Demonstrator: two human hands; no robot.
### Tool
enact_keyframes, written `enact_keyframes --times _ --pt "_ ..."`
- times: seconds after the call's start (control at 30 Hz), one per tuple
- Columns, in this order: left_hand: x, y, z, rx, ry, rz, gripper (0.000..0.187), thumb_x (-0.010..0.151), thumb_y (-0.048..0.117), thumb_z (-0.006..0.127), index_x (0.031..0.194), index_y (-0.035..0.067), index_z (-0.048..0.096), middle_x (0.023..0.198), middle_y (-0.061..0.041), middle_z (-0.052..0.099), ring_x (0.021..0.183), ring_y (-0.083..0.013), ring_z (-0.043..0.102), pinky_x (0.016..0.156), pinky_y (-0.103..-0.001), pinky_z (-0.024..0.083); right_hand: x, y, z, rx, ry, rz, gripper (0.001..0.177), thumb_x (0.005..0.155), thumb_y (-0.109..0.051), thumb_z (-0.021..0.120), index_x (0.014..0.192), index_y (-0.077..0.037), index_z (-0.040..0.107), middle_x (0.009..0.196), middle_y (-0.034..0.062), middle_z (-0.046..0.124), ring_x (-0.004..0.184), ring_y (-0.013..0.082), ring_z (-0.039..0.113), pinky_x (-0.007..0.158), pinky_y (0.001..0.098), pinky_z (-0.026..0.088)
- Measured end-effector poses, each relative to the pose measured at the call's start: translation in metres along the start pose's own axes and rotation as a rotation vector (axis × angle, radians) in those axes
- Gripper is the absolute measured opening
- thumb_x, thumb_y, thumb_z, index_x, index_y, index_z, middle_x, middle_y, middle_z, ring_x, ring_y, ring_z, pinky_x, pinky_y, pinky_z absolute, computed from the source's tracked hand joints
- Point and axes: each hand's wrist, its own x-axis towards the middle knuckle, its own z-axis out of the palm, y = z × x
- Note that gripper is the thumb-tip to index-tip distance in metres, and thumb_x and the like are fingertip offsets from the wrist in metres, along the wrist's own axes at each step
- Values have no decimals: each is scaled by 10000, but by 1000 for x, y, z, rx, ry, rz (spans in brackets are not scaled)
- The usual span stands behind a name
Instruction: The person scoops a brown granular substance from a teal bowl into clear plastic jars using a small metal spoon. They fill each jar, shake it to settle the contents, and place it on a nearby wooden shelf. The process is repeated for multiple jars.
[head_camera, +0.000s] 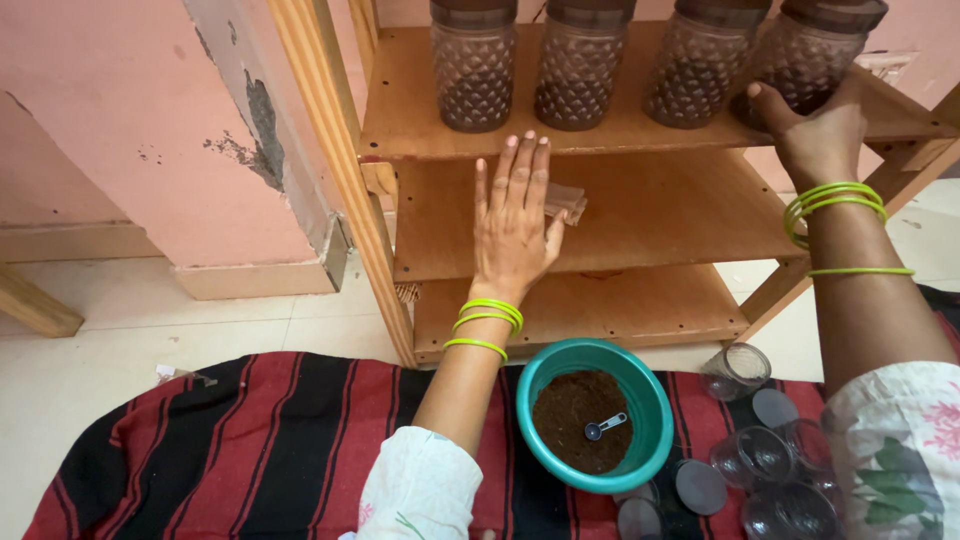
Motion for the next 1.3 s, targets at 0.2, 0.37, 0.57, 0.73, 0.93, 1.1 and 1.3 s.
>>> enact_keyframes --times 0.2,0.37,0.57,0.73,0.93,1.1,1.3 --pt "1 1 0 8 -28 -20 979 837 334 776 1630 93 254 1689 -82 274 1593 -255 201 1327 -531 132 4 4 0 2 -30 28 619 979 -375 857 1336 69 614 1263 252 722 1185 358 716 1030 435 540" --pt "0 2 1 22 -21 -20 984 842 326 774 1637 100 240 1695 -69 261 1599 -248 190 1328 -529 132 5 12 3 -59 -30 -47 608 1023 -341 844 1361 84 567 1288 295 699 1205 420 688 1041 477 527" --pt "-1 3 1 14 -35 -32 1008 836 300 776 1645 104 208 1706 -67 234 1608 -249 171 1329 -519 152 -6 22 6 -118 -19 -156 692 1021 -271 816 1451 108 430 1342 341 642 1242 489 639 1083 508 503" --pt "0 6 -2 56 -55 -34 1055 823 290 784 1655 103 163 1720 -65 194 1614 -254 147 1329 -512 156 -28 43 7 -336 -2 -274 760 1146 -274 644 1608 173 239 1639 412 406 1491 554 380 1219 618 210" --pt "0 10 -8 127 -94 -47 1090 817 277 792 1666 107 129 1735 -61 162 1623 -255 124 1330 -493 163 -77 42 -13 -335 -138 -281 811 1145 -356 665 1601 156 233 1694 409 234 1547 554 207 1286 544 179" --pt "-1 15 -14 102 -146 -60 1081 826 292 805 1654 79 142 1727 -97 147 1616 -292 132 1320 -504 174 -138 6 -40 -245 -279 -129 762 1068 -300 692 1607 102 333 1625 354 369 1521 460 364 1248 501 321" --pt "-78 31 -25 -550 -135 -287 879 938 240 789 1634 65 282 1713 -180 233 1605 -366 209 1308 -477 244 -237 -11 -66 0 -399 121 641 983 -195 680 1552 -15 447 1493 270 540 1344 349 574 1041 414 516"
